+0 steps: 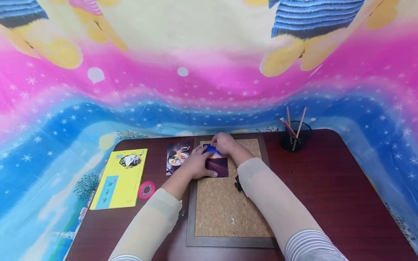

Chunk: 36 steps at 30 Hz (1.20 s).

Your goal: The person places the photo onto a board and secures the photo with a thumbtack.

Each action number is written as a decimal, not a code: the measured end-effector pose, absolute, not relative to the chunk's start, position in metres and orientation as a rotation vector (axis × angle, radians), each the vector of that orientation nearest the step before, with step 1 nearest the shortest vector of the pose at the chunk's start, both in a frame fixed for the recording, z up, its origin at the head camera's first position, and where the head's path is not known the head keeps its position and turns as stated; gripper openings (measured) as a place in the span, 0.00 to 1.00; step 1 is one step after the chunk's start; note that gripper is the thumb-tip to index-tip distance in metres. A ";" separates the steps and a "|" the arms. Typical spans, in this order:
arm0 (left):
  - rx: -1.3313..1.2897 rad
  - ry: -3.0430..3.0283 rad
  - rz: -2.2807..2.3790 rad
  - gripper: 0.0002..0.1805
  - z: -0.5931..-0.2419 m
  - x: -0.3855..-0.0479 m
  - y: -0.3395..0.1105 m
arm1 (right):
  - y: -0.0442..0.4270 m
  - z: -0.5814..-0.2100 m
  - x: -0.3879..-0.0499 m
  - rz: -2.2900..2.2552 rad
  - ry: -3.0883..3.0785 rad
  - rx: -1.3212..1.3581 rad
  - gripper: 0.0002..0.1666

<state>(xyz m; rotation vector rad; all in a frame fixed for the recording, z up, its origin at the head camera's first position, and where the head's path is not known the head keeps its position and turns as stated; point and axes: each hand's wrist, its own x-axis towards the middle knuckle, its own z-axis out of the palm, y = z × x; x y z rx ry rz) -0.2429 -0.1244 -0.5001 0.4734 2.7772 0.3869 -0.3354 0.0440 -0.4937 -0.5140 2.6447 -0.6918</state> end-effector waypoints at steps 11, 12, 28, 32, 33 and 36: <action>0.468 2.780 0.388 0.54 -0.504 -0.243 -0.124 | 0.046 -0.498 -0.338 -0.717 2.668 -0.488 0.16; 0.469 2.780 0.385 0.54 -0.504 -0.244 -0.124 | 0.046 -0.498 -0.338 -0.724 2.670 -0.485 0.15; 0.490 2.779 0.400 0.54 -0.503 -0.243 -0.125 | 0.050 -0.502 -0.343 -0.811 2.672 -0.503 0.13; 0.498 2.779 0.401 0.54 -0.503 -0.243 -0.125 | 0.051 -0.503 -0.344 -0.803 2.671 -0.507 0.13; 0.497 2.778 0.401 0.54 -0.503 -0.243 -0.125 | 0.051 -0.503 -0.344 -0.800 2.671 -0.513 0.13; 0.492 2.781 0.398 0.54 -0.502 -0.243 -0.125 | 0.051 -0.503 -0.345 -0.785 2.681 -0.533 0.12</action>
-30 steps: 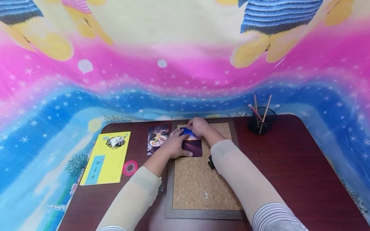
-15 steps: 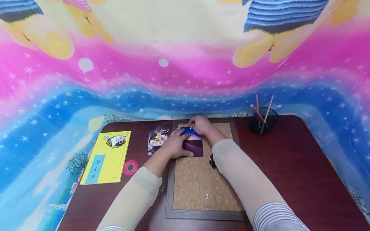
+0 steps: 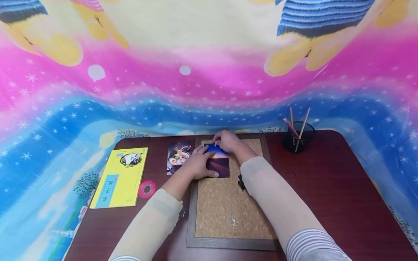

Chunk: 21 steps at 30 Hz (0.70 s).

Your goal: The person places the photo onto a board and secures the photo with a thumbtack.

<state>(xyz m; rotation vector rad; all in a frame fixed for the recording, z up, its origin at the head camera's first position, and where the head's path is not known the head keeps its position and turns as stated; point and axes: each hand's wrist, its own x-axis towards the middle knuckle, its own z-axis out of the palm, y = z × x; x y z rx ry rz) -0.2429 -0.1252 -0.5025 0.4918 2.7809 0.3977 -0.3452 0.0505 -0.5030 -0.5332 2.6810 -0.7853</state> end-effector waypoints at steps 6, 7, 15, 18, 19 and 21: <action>0.485 2.779 0.393 0.54 -0.501 -0.243 -0.124 | 0.050 -0.501 -0.345 -0.751 2.690 -0.551 0.13; 0.483 2.778 0.397 0.54 -0.501 -0.242 -0.124 | 0.050 -0.501 -0.345 -0.737 2.690 -0.559 0.13; 0.503 2.785 0.403 0.54 -0.502 -0.242 -0.123 | 0.048 -0.501 -0.345 -0.647 2.716 -0.595 0.13; 0.490 2.782 0.412 0.54 -0.502 -0.242 -0.124 | 0.047 -0.502 -0.344 -0.655 2.730 -0.596 0.12; 0.481 2.778 0.413 0.54 -0.501 -0.242 -0.124 | 0.047 -0.502 -0.343 -0.659 2.732 -0.595 0.11; 0.472 2.777 0.409 0.54 -0.501 -0.242 -0.126 | 0.045 -0.504 -0.342 -0.649 2.740 -0.606 0.11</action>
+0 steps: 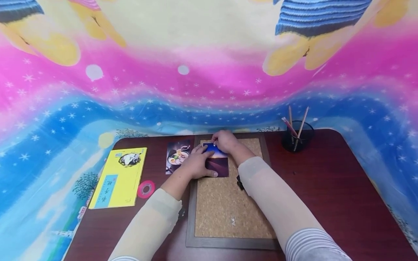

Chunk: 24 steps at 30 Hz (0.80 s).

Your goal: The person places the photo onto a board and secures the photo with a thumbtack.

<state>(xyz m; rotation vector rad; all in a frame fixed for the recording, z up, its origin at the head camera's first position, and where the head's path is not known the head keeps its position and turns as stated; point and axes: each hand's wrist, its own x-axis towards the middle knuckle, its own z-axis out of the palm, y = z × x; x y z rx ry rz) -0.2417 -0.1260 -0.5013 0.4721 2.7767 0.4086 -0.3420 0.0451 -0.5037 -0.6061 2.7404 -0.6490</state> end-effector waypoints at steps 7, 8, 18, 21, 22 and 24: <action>0.491 2.791 0.352 0.54 -0.499 -0.240 -0.128 | 0.045 -0.503 -0.337 -0.635 2.773 -0.611 0.11; 0.493 2.792 0.348 0.54 -0.499 -0.240 -0.128 | 0.046 -0.502 -0.336 -0.638 2.773 -0.611 0.12; 0.518 2.807 0.311 0.53 -0.498 -0.240 -0.128 | 0.065 -0.501 -0.334 -0.766 2.740 -0.590 0.13; 0.510 2.801 0.353 0.52 -0.499 -0.239 -0.130 | 0.074 -0.499 -0.333 -0.772 2.743 -0.602 0.13; 0.507 2.800 0.366 0.52 -0.500 -0.239 -0.130 | 0.077 -0.497 -0.332 -0.769 2.745 -0.610 0.13; 0.506 2.800 0.389 0.52 -0.502 -0.239 -0.132 | 0.084 -0.493 -0.330 -0.770 2.751 -0.630 0.13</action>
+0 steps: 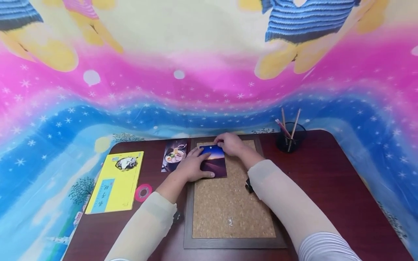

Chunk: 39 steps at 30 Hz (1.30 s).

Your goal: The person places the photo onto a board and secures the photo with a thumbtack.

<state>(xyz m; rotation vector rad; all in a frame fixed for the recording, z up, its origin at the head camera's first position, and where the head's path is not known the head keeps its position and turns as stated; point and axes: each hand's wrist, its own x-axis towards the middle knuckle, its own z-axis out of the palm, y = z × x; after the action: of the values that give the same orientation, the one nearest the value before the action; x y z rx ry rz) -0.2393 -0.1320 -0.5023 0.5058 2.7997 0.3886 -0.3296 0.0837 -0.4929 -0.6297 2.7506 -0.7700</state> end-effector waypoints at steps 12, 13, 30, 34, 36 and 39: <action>0.573 2.842 0.445 0.51 -0.506 -0.236 -0.138 | 0.131 -0.474 -0.300 -0.721 2.856 -0.796 0.13; 0.576 2.848 0.463 0.51 -0.508 -0.236 -0.139 | 0.135 -0.473 -0.297 -0.728 2.864 -0.794 0.13; 0.478 2.974 0.814 0.32 -0.515 -0.229 -0.164 | 0.199 -0.472 -0.259 -0.791 2.957 -0.895 0.13; 0.389 2.968 0.864 0.31 -0.515 -0.230 -0.169 | 0.219 -0.474 -0.252 -0.812 2.961 -0.871 0.13; 0.369 2.966 0.860 0.31 -0.513 -0.230 -0.170 | 0.230 -0.475 -0.249 -0.821 2.954 -0.844 0.13; 0.350 2.963 0.833 0.30 -0.511 -0.232 -0.172 | 0.248 -0.477 -0.247 -0.837 2.944 -0.786 0.13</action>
<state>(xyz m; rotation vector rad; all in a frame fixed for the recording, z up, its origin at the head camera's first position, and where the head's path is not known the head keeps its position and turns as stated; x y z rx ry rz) -0.2315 -0.1717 -0.5108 0.3500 2.9632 0.8329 -0.2466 0.2475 -0.4770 -0.7856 2.9444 -0.8370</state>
